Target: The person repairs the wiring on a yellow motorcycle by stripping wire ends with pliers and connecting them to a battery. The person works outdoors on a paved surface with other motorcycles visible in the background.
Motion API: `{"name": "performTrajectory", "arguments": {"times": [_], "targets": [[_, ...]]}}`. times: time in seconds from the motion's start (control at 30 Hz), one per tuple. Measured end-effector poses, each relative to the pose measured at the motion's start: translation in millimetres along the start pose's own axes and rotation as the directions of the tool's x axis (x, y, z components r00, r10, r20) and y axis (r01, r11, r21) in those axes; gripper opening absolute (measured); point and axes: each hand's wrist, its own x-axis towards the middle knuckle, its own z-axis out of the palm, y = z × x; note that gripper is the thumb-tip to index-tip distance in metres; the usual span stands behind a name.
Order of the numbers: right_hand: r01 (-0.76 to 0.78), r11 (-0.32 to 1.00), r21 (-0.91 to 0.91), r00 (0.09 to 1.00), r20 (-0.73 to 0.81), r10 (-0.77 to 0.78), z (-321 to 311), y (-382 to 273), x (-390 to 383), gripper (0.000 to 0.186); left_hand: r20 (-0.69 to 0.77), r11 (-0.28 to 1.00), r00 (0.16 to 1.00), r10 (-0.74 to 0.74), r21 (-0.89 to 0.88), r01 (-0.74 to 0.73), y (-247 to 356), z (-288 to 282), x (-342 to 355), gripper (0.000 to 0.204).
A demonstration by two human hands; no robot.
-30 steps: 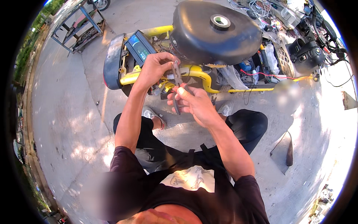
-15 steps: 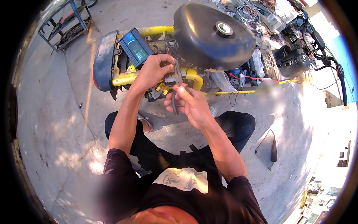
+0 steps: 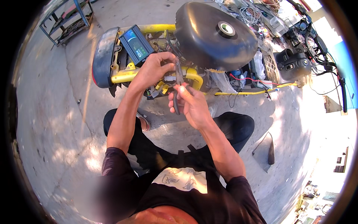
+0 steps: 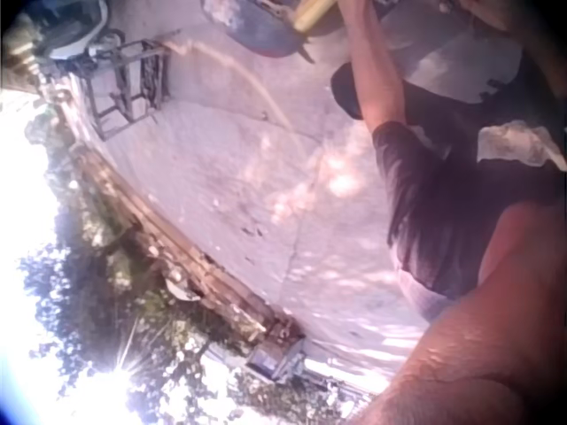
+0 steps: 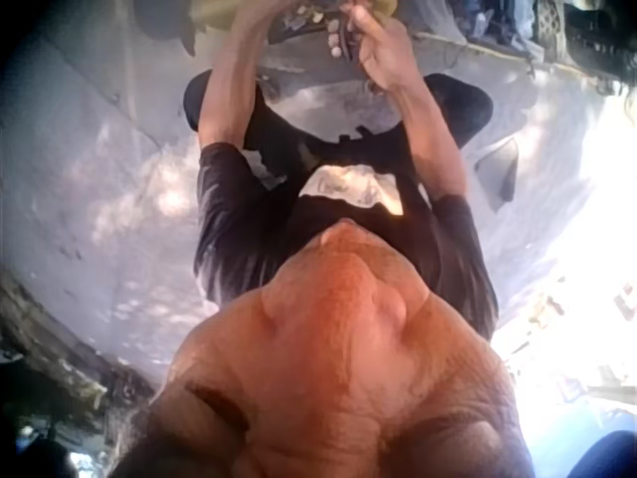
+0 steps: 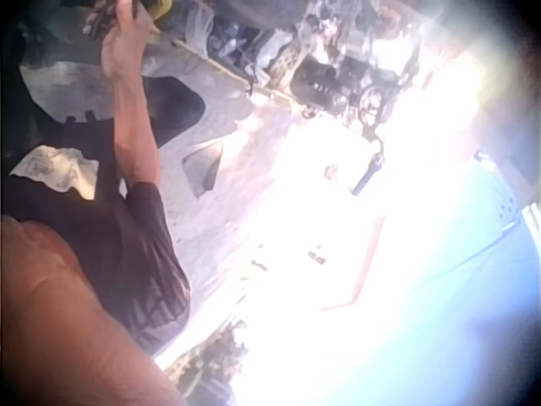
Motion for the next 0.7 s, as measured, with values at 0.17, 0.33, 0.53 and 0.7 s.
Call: {"name": "performTrajectory", "arguments": {"times": [0.17,0.33,0.53,0.7], "targets": [[-0.022,0.999,0.040,0.998,0.052,0.020,-11,-1,0,0.041,0.055,0.996,0.997,0.063,-0.074,-0.058,3,3,-3,0.017],[-0.115,0.985,-0.129,0.986,0.107,0.129,-44,-32,-4,0.039,0.129,0.960,0.967,0.219,0.146,-0.237,-4,-1,0,0.023],[-0.031,0.697,-0.717,0.975,0.130,0.178,-62,-91,2,0.034,0.223,0.831,0.875,0.430,0.280,-0.480,-11,0,8,0.024],[0.071,0.269,-0.961,0.979,0.119,0.166,-44,-132,3,0.035,0.267,0.795,0.860,0.434,0.336,-0.505,-5,1,10,0.023]]}}
